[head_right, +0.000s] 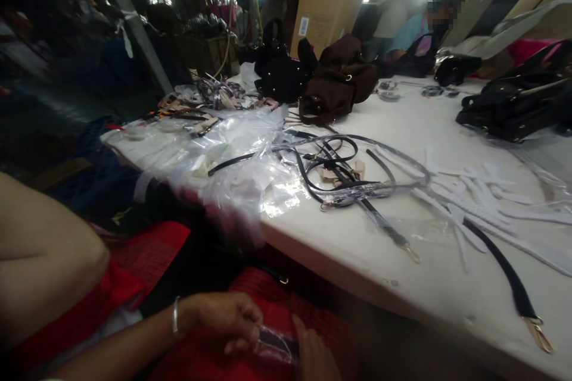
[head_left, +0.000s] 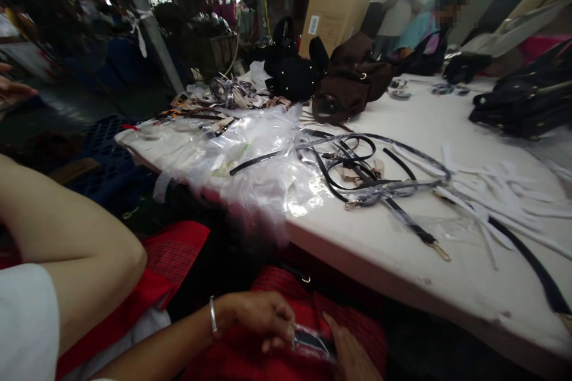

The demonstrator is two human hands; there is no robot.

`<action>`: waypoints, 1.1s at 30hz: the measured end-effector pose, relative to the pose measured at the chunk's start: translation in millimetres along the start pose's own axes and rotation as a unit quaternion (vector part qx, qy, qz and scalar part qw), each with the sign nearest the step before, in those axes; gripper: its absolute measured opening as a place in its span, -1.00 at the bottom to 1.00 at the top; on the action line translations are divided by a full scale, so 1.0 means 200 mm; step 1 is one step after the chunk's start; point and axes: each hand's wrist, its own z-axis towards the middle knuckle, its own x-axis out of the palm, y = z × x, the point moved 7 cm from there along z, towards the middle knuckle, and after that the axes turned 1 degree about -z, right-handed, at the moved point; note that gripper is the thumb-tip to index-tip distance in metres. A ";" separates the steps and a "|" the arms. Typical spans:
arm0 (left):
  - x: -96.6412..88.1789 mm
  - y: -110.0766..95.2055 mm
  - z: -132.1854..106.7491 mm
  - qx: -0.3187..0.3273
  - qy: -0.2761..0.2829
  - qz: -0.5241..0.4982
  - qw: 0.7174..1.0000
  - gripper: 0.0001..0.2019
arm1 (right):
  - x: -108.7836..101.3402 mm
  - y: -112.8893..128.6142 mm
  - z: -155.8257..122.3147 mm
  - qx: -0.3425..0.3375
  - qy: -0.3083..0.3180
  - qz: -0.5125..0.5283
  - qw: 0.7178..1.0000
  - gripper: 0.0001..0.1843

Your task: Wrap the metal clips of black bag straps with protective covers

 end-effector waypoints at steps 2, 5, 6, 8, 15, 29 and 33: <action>0.02 0.00 0.01 0.003 0.003 -0.008 1.000 -0.50 | 0.02 0.08 0.04 -0.030 -0.002 -0.019 0.999 -0.31; 0.02 0.03 0.01 0.011 0.011 -0.057 0.998 -0.50 | -0.01 0.09 0.06 -0.046 0.007 -0.032 0.998 -0.33; 0.03 0.04 0.00 0.015 0.017 -0.082 0.996 -0.51 | -0.02 0.08 0.06 -0.056 0.010 -0.027 0.998 -0.32; 0.04 0.06 0.00 0.024 0.034 -0.131 0.990 -0.53 | -0.05 0.06 0.07 -0.070 0.016 -0.016 0.997 -0.32; 0.08 0.10 -0.01 0.029 0.074 -0.206 0.975 -0.54 | -0.01 0.04 0.07 0.003 -0.012 -0.008 1.000 -0.30; 0.17 -0.04 -0.05 0.069 0.064 -0.230 0.969 -0.56 | 0.02 0.05 -0.01 0.009 -0.071 0.064 0.995 -0.33; 0.21 -0.11 -0.07 0.087 0.055 -0.202 0.974 -0.57 | 0.00 0.09 -0.02 0.047 -0.072 0.127 0.988 -0.53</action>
